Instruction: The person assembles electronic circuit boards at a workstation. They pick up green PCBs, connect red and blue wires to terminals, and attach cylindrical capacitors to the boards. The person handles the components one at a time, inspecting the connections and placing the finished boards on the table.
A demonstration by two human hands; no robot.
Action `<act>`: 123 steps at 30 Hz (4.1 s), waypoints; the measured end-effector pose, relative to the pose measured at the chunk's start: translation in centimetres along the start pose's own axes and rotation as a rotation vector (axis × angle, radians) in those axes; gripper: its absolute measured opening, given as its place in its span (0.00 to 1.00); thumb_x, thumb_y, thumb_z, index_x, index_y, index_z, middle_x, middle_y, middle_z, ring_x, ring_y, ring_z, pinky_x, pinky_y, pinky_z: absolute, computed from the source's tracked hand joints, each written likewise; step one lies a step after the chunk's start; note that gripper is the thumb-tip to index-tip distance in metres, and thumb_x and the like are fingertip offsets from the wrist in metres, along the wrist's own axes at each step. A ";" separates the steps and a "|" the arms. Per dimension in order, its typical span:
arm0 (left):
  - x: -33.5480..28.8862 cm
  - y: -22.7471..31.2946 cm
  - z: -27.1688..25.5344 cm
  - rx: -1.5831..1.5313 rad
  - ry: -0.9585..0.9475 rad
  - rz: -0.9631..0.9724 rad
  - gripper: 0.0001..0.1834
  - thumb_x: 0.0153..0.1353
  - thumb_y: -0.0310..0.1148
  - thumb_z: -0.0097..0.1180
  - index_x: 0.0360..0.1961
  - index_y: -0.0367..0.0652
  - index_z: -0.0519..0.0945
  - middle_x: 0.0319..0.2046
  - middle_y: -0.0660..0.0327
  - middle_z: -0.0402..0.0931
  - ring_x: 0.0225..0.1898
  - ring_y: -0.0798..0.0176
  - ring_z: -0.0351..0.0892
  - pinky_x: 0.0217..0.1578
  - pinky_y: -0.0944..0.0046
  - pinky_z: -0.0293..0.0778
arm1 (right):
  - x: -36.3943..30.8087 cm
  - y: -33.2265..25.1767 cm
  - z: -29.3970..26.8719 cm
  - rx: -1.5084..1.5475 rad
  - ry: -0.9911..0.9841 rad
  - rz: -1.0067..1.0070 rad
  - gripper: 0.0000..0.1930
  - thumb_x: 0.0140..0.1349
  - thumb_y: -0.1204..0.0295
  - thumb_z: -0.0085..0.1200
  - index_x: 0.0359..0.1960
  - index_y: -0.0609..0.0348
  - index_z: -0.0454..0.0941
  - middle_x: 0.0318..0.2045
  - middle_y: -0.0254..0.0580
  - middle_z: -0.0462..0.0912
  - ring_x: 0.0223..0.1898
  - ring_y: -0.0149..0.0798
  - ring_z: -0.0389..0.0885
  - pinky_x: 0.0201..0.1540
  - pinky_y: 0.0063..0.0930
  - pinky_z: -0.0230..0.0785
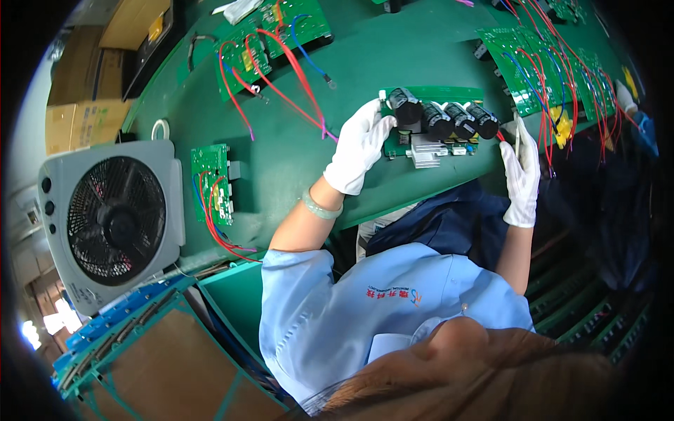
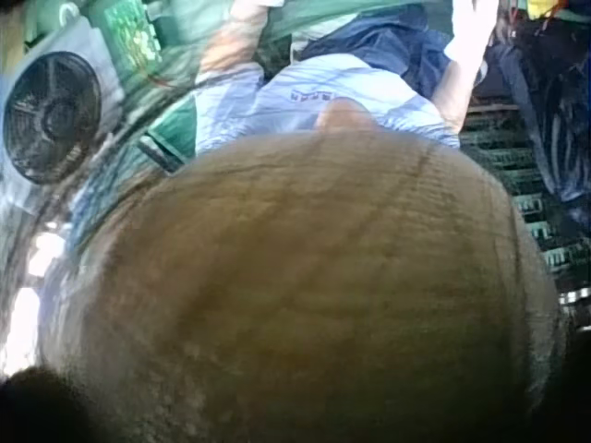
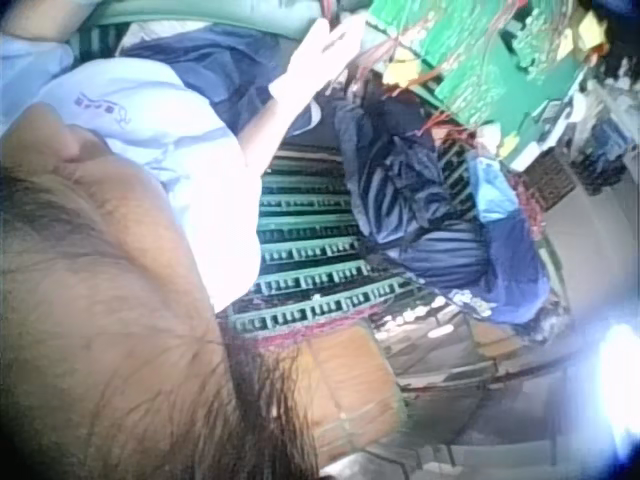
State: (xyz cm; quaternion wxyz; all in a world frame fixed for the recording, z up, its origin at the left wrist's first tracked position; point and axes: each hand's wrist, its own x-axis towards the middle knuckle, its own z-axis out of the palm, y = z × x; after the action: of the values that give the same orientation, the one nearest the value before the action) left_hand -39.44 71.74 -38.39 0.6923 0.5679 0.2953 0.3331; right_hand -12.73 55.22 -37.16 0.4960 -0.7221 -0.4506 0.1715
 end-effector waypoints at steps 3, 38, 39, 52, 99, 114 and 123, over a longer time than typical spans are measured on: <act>-0.2 -0.2 -0.3 -0.234 0.015 -0.073 0.20 0.68 0.23 0.48 0.60 0.31 0.68 0.46 0.64 0.75 0.43 0.76 0.72 0.47 0.74 0.70 | -0.3 -1.5 -0.5 0.053 -0.057 0.279 0.20 0.69 0.70 0.48 0.62 0.60 0.70 0.50 0.35 0.79 0.36 0.23 0.77 0.30 0.16 0.68; 0.5 -0.2 0.6 0.337 0.124 0.294 0.09 0.69 0.24 0.45 0.46 0.35 0.76 0.28 0.66 0.72 0.28 0.74 0.66 0.31 0.72 0.68 | 5.0 -11.3 0.8 -0.667 -0.197 -0.900 0.25 0.51 0.71 0.59 0.55 0.51 0.77 0.23 0.30 0.76 0.26 0.34 0.75 0.26 0.29 0.67; 0.6 -0.3 0.5 0.380 0.140 0.349 0.09 0.69 0.24 0.45 0.45 0.35 0.76 0.28 0.65 0.72 0.28 0.73 0.67 0.30 0.72 0.68 | 5.5 -11.4 1.2 -0.712 -0.224 -0.980 0.23 0.52 0.71 0.57 0.54 0.51 0.76 0.25 0.30 0.76 0.26 0.33 0.75 0.26 0.28 0.67; -0.2 -0.8 0.3 0.152 0.063 0.287 0.11 0.67 0.19 0.43 0.48 0.31 0.73 0.35 0.60 0.78 0.32 0.71 0.72 0.33 0.72 0.70 | 6.3 -10.6 1.7 -0.759 -0.364 -1.047 0.23 0.52 0.72 0.54 0.53 0.53 0.76 0.29 0.31 0.77 0.28 0.33 0.75 0.27 0.28 0.65; -0.3 -1.5 0.1 -0.285 0.030 0.061 0.15 0.70 0.26 0.44 0.54 0.28 0.70 0.49 0.52 0.75 0.50 0.61 0.76 0.56 0.62 0.70 | 6.0 -7.2 1.0 -0.400 -0.111 -0.829 0.17 0.52 0.77 0.60 0.46 0.59 0.79 0.33 0.38 0.85 0.32 0.38 0.84 0.31 0.28 0.76; -0.9 -1.1 -0.5 -0.208 0.087 -0.016 0.20 0.71 0.28 0.42 0.59 0.26 0.66 0.55 0.51 0.70 0.59 0.59 0.69 0.66 0.59 0.60 | -3.8 -5.2 -1.5 -0.097 -0.192 -0.340 0.16 0.51 0.78 0.61 0.44 0.61 0.82 0.31 0.43 0.83 0.33 0.44 0.82 0.36 0.32 0.73; -0.8 0.5 0.4 -0.008 0.100 -0.085 0.20 0.70 0.29 0.42 0.59 0.27 0.66 0.57 0.51 0.69 0.61 0.56 0.67 0.66 0.57 0.59 | -4.8 -6.0 0.2 -0.248 -0.076 -0.407 0.17 0.51 0.76 0.64 0.45 0.61 0.82 0.27 0.41 0.82 0.24 0.41 0.80 0.25 0.29 0.71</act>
State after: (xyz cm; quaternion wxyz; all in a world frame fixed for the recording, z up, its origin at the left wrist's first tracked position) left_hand -39.62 70.95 -37.75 0.6924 0.5347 0.3522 0.3326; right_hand -18.32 51.96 -32.97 0.4104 -0.6650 -0.6227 0.0384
